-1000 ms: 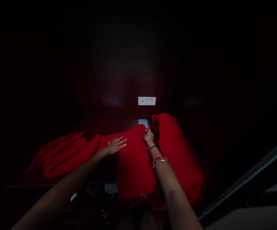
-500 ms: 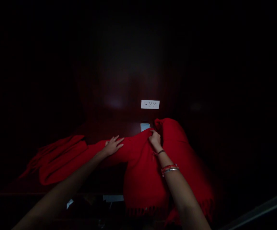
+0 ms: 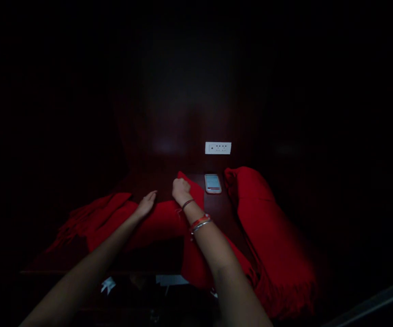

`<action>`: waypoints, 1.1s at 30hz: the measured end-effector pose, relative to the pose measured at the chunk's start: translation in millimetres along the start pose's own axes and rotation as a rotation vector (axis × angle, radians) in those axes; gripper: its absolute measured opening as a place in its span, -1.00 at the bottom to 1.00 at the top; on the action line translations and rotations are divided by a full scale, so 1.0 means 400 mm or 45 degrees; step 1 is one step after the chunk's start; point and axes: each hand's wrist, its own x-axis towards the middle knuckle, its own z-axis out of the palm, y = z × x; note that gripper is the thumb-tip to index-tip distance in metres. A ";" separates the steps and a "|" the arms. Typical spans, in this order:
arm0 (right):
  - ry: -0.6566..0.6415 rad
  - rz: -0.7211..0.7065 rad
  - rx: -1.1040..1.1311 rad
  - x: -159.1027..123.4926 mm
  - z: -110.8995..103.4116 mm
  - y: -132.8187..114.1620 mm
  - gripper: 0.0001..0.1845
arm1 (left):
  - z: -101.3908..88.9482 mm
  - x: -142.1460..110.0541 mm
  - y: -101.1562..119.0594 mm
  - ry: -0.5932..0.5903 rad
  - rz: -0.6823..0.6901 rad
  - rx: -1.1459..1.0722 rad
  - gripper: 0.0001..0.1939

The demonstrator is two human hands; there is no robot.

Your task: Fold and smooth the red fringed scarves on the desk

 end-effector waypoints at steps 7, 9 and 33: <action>-0.138 -0.145 0.069 0.010 0.098 -0.024 -0.47 | -0.055 -0.025 -0.068 0.005 -0.174 -0.148 -0.63; -0.115 -0.169 0.073 -0.030 0.079 0.022 -0.48 | -0.044 -0.037 -0.053 -0.038 -0.156 -0.139 -0.64; -0.979 -0.266 1.095 -0.433 0.130 0.062 -0.40 | 0.041 0.007 0.065 -0.362 -0.016 -0.388 -0.58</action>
